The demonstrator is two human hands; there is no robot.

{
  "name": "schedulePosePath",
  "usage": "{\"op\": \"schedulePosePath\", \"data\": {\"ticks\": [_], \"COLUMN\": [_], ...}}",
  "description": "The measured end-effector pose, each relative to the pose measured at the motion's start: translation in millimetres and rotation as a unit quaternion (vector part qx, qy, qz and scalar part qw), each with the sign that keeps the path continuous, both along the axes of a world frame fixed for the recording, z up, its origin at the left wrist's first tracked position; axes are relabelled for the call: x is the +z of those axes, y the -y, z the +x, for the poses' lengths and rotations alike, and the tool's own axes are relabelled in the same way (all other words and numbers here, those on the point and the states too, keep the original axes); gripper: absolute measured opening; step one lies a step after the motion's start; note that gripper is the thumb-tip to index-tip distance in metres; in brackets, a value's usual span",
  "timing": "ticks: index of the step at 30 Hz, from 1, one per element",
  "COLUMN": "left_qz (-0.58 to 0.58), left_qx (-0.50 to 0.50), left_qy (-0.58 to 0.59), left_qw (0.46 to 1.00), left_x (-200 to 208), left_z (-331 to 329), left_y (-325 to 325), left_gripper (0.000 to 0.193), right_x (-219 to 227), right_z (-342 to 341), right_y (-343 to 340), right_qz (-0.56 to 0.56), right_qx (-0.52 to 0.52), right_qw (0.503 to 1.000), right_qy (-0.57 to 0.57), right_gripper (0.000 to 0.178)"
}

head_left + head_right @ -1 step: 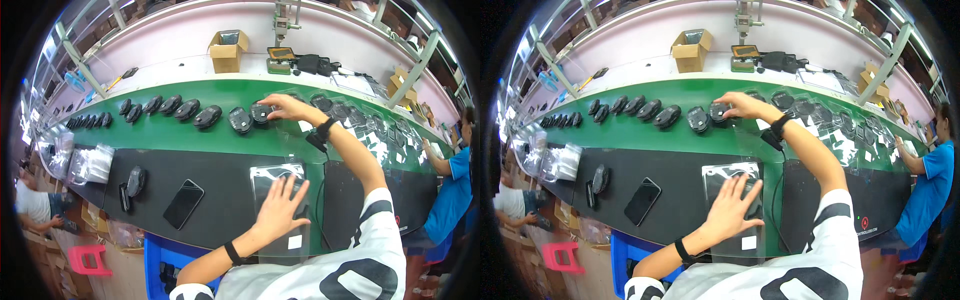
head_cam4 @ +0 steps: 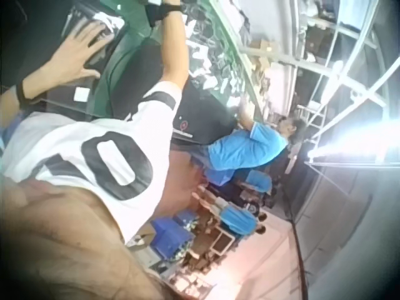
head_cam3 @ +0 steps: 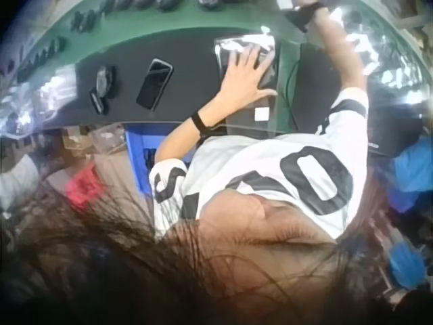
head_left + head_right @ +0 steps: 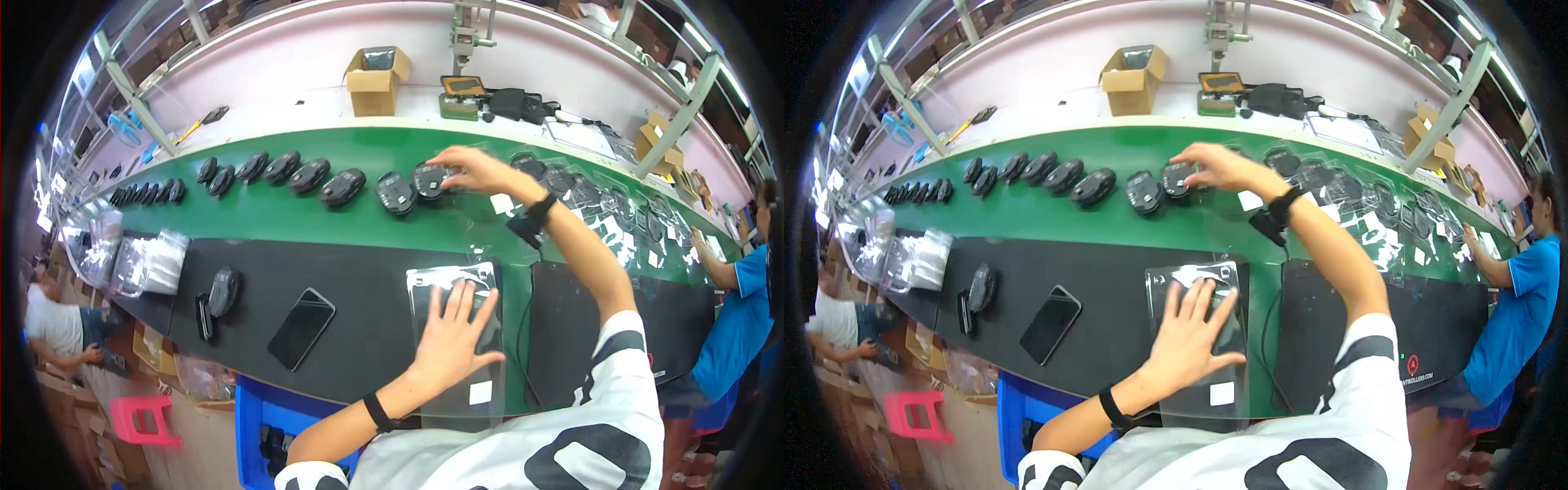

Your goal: Assembling electronic components (possibly computer mice) by placing parts into plastic casings and organizing them on an assembly line.

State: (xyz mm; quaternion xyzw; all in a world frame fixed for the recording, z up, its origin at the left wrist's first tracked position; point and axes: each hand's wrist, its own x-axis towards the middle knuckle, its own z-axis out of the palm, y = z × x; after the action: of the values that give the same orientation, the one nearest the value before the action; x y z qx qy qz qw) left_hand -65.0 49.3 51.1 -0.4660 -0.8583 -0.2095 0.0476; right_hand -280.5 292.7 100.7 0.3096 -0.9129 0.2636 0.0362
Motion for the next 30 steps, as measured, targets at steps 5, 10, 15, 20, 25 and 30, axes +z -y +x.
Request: {"op": "schedulePosePath", "data": {"ticks": [5,10,15,20,25,30], "left_qz": [0.0,-0.011,0.107,0.319,0.071,-0.055], "left_qx": [0.102,0.099,0.093,0.313,0.663,0.682], "left_qy": [-0.031,-0.006,-0.041,-0.048,0.183,0.169], "left_qw": [0.994,0.995,0.989,0.893,0.722,0.709], "left_x": [-20,-20,0,-63,-214,-272], "left_z": [7,15,53,119,227,246], "left_y": [-2,-4,52,184,346,360], "left_gripper": [0.086,0.097,0.091,0.042,0.038,0.051], "right_x": [71,-14,-56,-83,-89,-85], "right_z": [129,239,269,265,254,250], "right_y": [37,63,69,59,69,63], "right_qz": [-0.008,-0.009,-0.068,-0.129,-0.201,-0.13], "right_qx": [0.034,-0.089,-0.161,-0.152,-0.113,-0.168], "right_qw": [0.994,0.987,0.984,0.978,0.973,0.97], "right_qy": [0.1,0.135,0.03,-0.057,-0.026,0.119], "right_gripper": [0.046,0.061,0.055,0.055,0.055,0.058]}}
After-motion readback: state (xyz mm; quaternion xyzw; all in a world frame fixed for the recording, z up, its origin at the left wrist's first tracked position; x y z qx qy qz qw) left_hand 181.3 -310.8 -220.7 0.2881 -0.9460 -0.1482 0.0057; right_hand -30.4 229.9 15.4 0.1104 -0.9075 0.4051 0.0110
